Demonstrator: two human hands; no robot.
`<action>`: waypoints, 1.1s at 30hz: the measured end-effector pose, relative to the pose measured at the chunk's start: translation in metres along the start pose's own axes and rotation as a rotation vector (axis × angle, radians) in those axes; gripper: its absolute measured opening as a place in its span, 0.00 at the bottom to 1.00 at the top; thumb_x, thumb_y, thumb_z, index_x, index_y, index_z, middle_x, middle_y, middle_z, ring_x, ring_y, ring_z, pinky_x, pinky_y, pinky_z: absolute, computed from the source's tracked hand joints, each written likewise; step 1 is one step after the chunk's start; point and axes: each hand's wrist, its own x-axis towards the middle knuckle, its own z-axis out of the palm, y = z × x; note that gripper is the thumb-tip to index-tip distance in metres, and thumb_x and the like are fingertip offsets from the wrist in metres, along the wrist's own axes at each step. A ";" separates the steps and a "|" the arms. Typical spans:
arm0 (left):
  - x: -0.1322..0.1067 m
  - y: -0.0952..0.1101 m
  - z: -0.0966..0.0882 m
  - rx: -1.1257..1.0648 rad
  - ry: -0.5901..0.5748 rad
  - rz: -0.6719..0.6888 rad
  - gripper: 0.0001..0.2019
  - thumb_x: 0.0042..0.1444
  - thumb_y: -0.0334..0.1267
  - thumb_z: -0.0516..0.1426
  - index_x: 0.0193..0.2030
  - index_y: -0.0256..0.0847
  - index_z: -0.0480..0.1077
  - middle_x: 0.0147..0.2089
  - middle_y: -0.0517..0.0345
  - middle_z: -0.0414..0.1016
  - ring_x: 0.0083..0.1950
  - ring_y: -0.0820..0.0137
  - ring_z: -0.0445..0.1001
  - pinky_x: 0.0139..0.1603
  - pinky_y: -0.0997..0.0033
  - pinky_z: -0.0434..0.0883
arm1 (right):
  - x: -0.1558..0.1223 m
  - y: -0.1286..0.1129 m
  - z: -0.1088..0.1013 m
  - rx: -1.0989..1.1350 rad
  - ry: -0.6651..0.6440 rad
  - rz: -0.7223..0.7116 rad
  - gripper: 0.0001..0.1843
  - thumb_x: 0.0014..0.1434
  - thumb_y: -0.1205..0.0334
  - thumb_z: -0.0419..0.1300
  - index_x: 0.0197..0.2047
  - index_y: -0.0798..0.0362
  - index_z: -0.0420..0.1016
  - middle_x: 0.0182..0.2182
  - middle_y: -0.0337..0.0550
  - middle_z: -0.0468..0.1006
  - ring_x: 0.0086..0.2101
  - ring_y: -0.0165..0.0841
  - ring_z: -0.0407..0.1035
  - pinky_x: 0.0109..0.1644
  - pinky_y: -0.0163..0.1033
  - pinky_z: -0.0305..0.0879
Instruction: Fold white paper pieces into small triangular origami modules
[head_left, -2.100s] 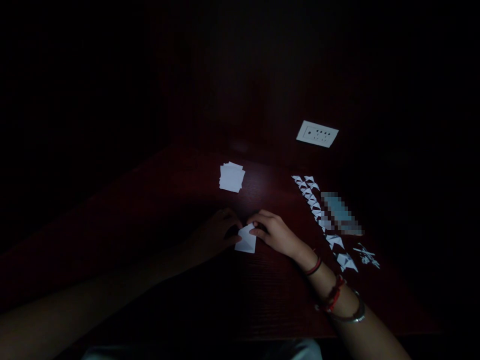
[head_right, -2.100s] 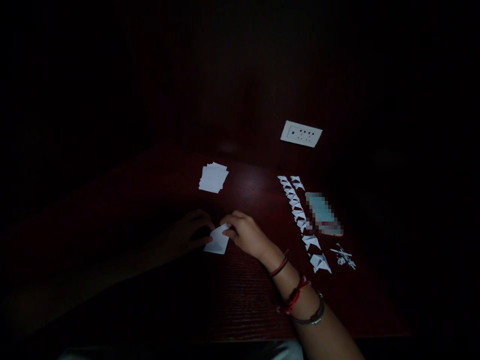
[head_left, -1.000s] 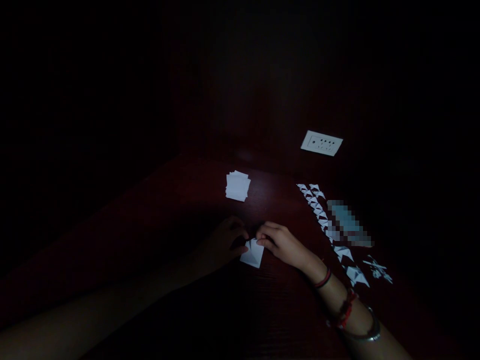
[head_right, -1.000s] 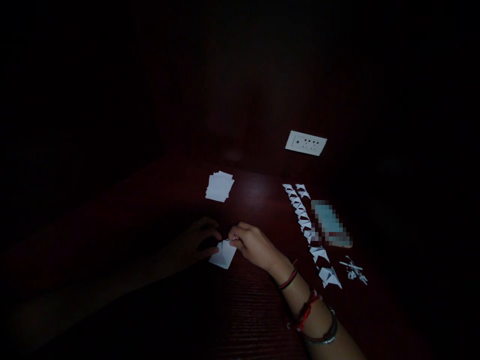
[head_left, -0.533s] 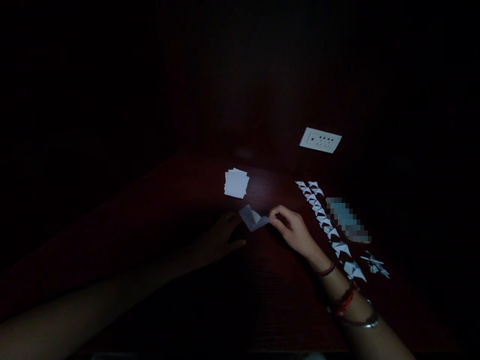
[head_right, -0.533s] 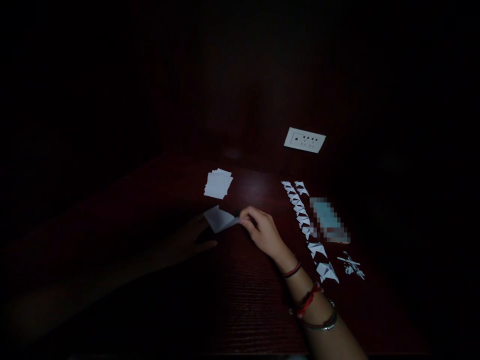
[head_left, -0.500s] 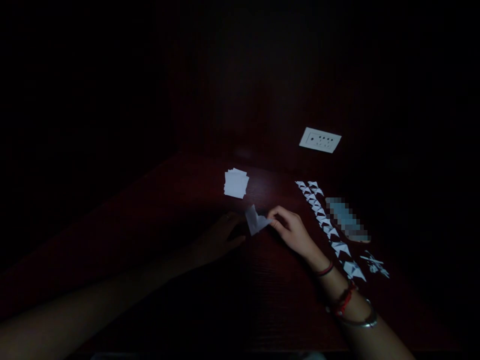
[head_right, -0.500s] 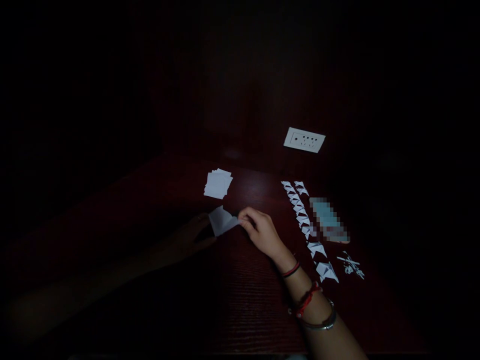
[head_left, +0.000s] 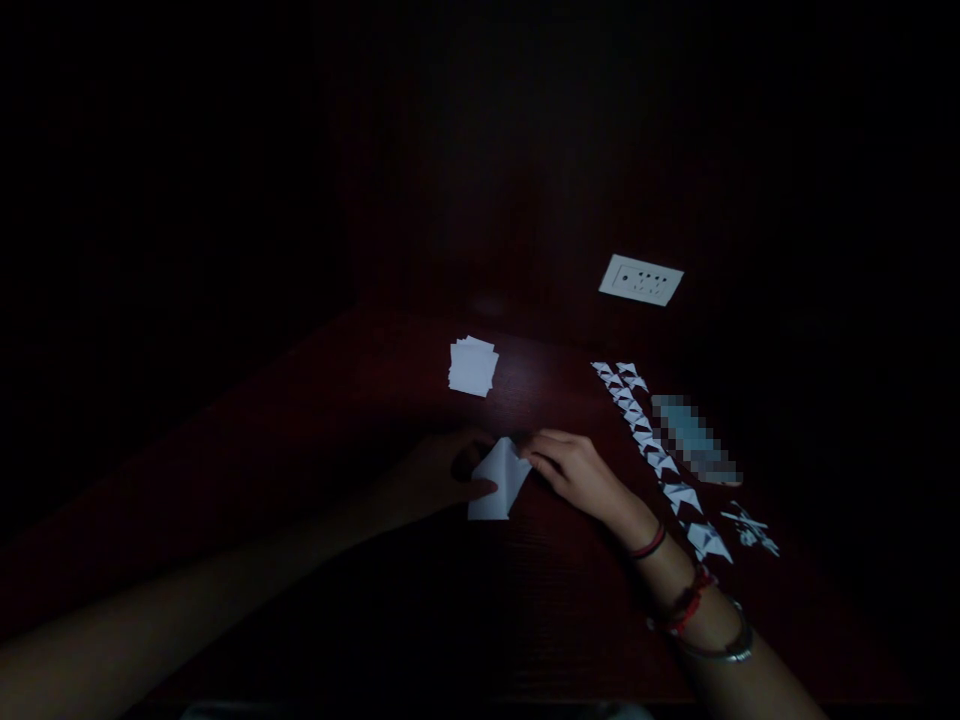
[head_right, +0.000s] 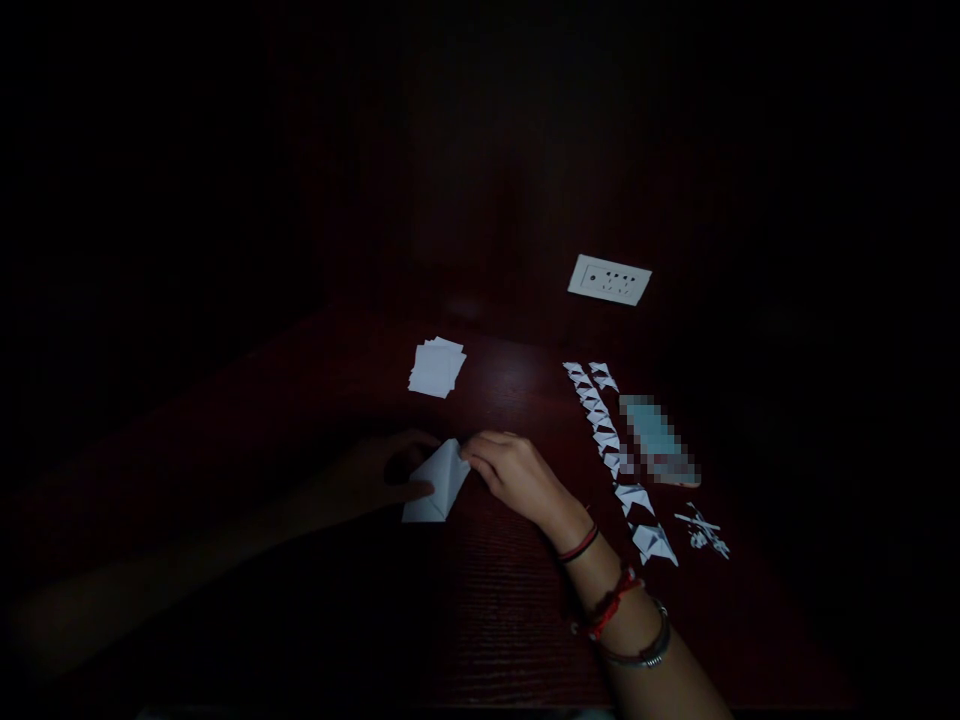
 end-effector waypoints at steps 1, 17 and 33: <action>0.000 -0.002 0.001 0.011 -0.012 0.003 0.23 0.46 0.47 0.58 0.49 0.43 0.61 0.35 0.61 0.69 0.34 0.70 0.68 0.32 0.74 0.65 | 0.001 0.000 0.001 0.015 0.006 0.009 0.09 0.59 0.67 0.47 0.33 0.54 0.68 0.30 0.43 0.71 0.32 0.29 0.65 0.37 0.34 0.60; 0.002 -0.010 0.005 0.098 0.109 0.026 0.17 0.49 0.44 0.55 0.45 0.41 0.60 0.31 0.63 0.66 0.28 0.73 0.66 0.26 0.76 0.61 | 0.001 -0.014 0.018 0.165 0.132 0.305 0.27 0.44 0.56 0.62 0.48 0.56 0.65 0.33 0.44 0.70 0.30 0.30 0.63 0.34 0.36 0.61; 0.006 -0.004 0.003 0.066 -0.001 0.135 0.07 0.57 0.37 0.47 0.40 0.40 0.62 0.37 0.60 0.68 0.36 0.72 0.67 0.36 0.74 0.62 | 0.005 0.003 0.010 0.823 0.146 0.582 0.06 0.48 0.62 0.57 0.29 0.56 0.67 0.16 0.32 0.66 0.17 0.22 0.58 0.20 0.28 0.52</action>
